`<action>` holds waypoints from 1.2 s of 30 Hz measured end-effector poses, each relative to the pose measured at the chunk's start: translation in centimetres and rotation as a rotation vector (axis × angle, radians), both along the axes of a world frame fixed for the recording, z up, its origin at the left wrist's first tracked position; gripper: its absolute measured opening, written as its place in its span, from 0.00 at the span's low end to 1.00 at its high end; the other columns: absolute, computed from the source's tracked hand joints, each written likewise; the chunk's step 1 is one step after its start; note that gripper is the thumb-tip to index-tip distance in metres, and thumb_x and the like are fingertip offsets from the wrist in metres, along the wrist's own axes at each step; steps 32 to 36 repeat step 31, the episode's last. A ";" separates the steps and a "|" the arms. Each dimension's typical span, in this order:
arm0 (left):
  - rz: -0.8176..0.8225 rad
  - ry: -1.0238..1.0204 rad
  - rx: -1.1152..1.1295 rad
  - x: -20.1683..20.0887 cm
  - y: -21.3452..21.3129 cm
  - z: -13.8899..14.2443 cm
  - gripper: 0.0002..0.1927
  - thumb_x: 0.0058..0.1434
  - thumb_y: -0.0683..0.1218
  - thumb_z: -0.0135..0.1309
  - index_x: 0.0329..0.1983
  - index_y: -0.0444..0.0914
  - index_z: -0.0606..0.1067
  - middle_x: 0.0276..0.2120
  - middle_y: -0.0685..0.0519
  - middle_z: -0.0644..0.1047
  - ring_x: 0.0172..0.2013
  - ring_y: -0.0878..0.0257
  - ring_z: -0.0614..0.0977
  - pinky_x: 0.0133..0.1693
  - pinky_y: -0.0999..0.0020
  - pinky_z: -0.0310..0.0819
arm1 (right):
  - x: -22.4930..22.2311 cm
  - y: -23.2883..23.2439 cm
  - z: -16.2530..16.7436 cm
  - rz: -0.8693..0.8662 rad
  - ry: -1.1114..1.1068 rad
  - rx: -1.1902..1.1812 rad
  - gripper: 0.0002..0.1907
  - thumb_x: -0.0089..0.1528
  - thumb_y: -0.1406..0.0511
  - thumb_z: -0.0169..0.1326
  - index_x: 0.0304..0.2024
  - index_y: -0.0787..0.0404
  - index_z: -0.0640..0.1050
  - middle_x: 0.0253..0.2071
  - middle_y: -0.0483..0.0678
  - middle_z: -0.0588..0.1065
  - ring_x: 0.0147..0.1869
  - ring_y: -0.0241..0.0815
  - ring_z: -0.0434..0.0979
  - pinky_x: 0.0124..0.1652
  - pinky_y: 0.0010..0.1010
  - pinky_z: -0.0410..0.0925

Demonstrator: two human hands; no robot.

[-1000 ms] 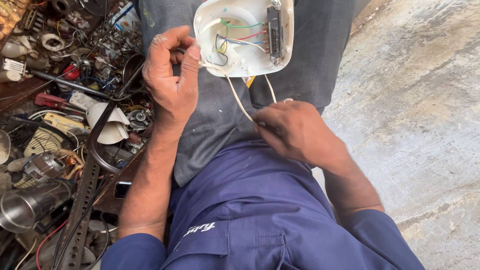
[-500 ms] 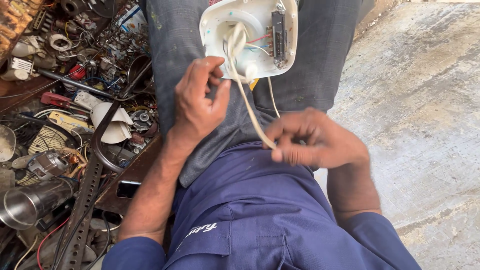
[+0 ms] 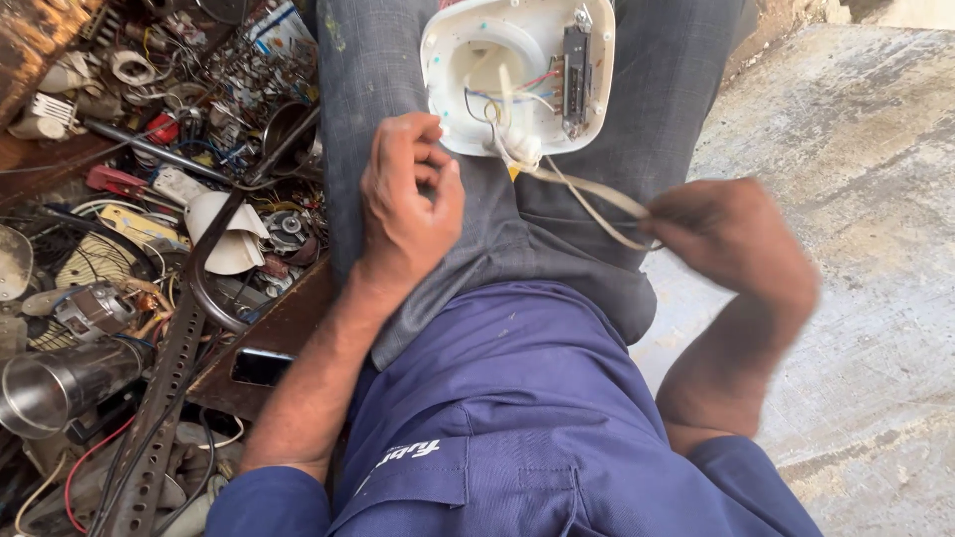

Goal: The person sits on the floor and repairs a small electric fan by manipulating its internal wiring. They use a screwdriver to adjust connections on a control module and scissors to trim wires, then plug the fan into a power source to test it.

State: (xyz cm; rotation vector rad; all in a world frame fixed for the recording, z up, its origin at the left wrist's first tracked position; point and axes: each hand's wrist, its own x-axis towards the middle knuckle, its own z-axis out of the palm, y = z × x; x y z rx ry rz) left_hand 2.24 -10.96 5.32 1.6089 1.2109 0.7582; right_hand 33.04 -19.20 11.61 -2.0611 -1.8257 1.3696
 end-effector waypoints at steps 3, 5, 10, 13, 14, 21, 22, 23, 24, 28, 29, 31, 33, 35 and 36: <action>-0.093 -0.013 -0.035 -0.1 0.6 -0.6 0.12 0.64 0.33 0.57 0.50 0.33 0.74 0.48 0.45 0.77 0.38 0.61 0.85 0.35 0.69 0.81 | 3.1 -1.1 0.4 -0.060 -0.036 0.036 0.09 0.63 0.64 0.63 0.42 0.63 0.85 0.38 0.51 0.83 0.37 0.43 0.85 0.37 0.32 0.76; -0.135 0.012 0.059 0.6 0.9 -1.0 0.14 0.62 0.35 0.60 0.51 0.33 0.74 0.47 0.44 0.77 0.38 0.56 0.83 0.38 0.64 0.79 | 4.1 -1.8 0.1 -0.122 -0.078 0.000 0.10 0.64 0.63 0.63 0.43 0.63 0.85 0.38 0.51 0.83 0.39 0.43 0.85 0.39 0.32 0.76; -0.195 0.046 0.113 3.0 1.5 -2.0 0.12 0.61 0.40 0.66 0.47 0.35 0.78 0.41 0.47 0.77 0.35 0.53 0.82 0.37 0.60 0.76 | 3.9 -1.2 -0.8 -0.117 -0.152 -0.067 0.10 0.63 0.64 0.63 0.43 0.64 0.86 0.38 0.52 0.83 0.40 0.44 0.85 0.40 0.32 0.76; -0.184 0.055 0.195 3.6 1.8 -2.0 0.07 0.63 0.39 0.64 0.43 0.37 0.79 0.40 0.49 0.76 0.38 0.52 0.82 0.39 0.60 0.77 | 2.8 -0.7 -0.6 -0.182 -0.128 -0.078 0.12 0.63 0.62 0.64 0.44 0.63 0.85 0.39 0.52 0.83 0.41 0.44 0.86 0.40 0.31 0.77; -0.168 0.054 0.196 3.5 1.9 -1.9 0.07 0.63 0.38 0.64 0.42 0.37 0.79 0.39 0.49 0.76 0.38 0.52 0.82 0.39 0.59 0.77 | 2.3 -0.3 -0.5 -0.168 -0.087 0.015 0.15 0.62 0.62 0.66 0.48 0.63 0.83 0.42 0.53 0.82 0.44 0.44 0.85 0.42 0.31 0.76; -0.225 0.054 0.401 0.4 1.9 0.3 0.09 0.63 0.36 0.66 0.44 0.35 0.79 0.39 0.49 0.76 0.39 0.53 0.81 0.42 0.60 0.77 | -6.1 1.8 -0.5 -0.127 -0.076 0.519 0.19 0.63 0.64 0.73 0.52 0.61 0.79 0.49 0.52 0.77 0.55 0.50 0.79 0.53 0.38 0.72; -0.260 0.064 0.425 0.0 2.1 0.5 0.09 0.62 0.35 0.66 0.43 0.34 0.79 0.38 0.49 0.76 0.39 0.53 0.81 0.41 0.60 0.77 | -7.8 2.1 -0.8 -0.121 -0.088 0.554 0.20 0.61 0.65 0.72 0.52 0.60 0.79 0.49 0.52 0.76 0.54 0.52 0.77 0.51 0.40 0.71; -0.289 0.079 0.450 -0.4 2.3 0.7 0.09 0.61 0.35 0.66 0.42 0.34 0.79 0.37 0.50 0.76 0.38 0.53 0.81 0.40 0.60 0.76 | -9.2 2.6 -1.1 -0.109 -0.094 0.593 0.20 0.59 0.65 0.71 0.51 0.60 0.79 0.49 0.53 0.76 0.52 0.54 0.76 0.49 0.41 0.70; -0.316 0.097 0.471 -0.8 2.3 0.9 0.09 0.60 0.34 0.66 0.41 0.34 0.79 0.37 0.50 0.76 0.38 0.54 0.81 0.40 0.61 0.76 | -10.1 3.0 -1.3 -0.080 -0.087 0.603 0.19 0.59 0.66 0.70 0.51 0.60 0.79 0.48 0.52 0.75 0.51 0.54 0.75 0.49 0.42 0.69; -0.373 0.068 0.460 -1.7 2.5 0.6 0.09 0.59 0.35 0.67 0.40 0.34 0.79 0.36 0.50 0.77 0.36 0.55 0.80 0.39 0.61 0.76 | -12.1 3.2 -2.7 -0.006 -0.049 0.567 0.14 0.60 0.69 0.67 0.48 0.58 0.80 0.43 0.50 0.75 0.47 0.54 0.74 0.45 0.42 0.69; -0.369 0.060 0.456 -1.8 2.5 0.5 0.09 0.58 0.35 0.67 0.40 0.34 0.78 0.36 0.49 0.77 0.37 0.54 0.80 0.39 0.61 0.76 | -12.2 3.0 -3.0 0.005 -0.038 0.543 0.13 0.60 0.70 0.66 0.47 0.57 0.81 0.42 0.49 0.75 0.45 0.53 0.74 0.44 0.41 0.69; -0.359 0.055 0.434 -1.9 2.5 0.4 0.09 0.59 0.35 0.67 0.40 0.35 0.78 0.36 0.50 0.77 0.37 0.54 0.81 0.39 0.61 0.76 | -11.9 2.3 -3.4 -0.051 -0.042 0.493 0.11 0.61 0.70 0.65 0.46 0.58 0.80 0.41 0.49 0.74 0.45 0.53 0.75 0.46 0.42 0.69; -0.359 0.055 0.434 -1.9 2.5 0.4 0.09 0.59 0.35 0.67 0.40 0.35 0.78 0.36 0.50 0.77 0.37 0.54 0.81 0.39 0.61 0.76 | -11.9 2.3 -3.4 -0.051 -0.042 0.493 0.11 0.61 0.70 0.65 0.46 0.58 0.80 0.41 0.49 0.74 0.45 0.53 0.75 0.46 0.42 0.69; -0.359 0.055 0.434 -1.9 2.5 0.4 0.09 0.59 0.35 0.67 0.40 0.35 0.78 0.36 0.50 0.77 0.37 0.54 0.81 0.39 0.61 0.76 | -11.9 2.3 -3.4 -0.051 -0.042 0.493 0.11 0.61 0.70 0.65 0.46 0.58 0.80 0.41 0.49 0.74 0.45 0.53 0.75 0.46 0.42 0.69; -0.359 0.055 0.434 -1.9 2.5 0.4 0.09 0.59 0.35 0.67 0.40 0.35 0.78 0.36 0.50 0.77 0.37 0.54 0.81 0.39 0.61 0.76 | -11.9 2.3 -3.4 -0.051 -0.042 0.493 0.11 0.61 0.70 0.65 0.46 0.58 0.80 0.41 0.49 0.74 0.45 0.53 0.75 0.46 0.42 0.69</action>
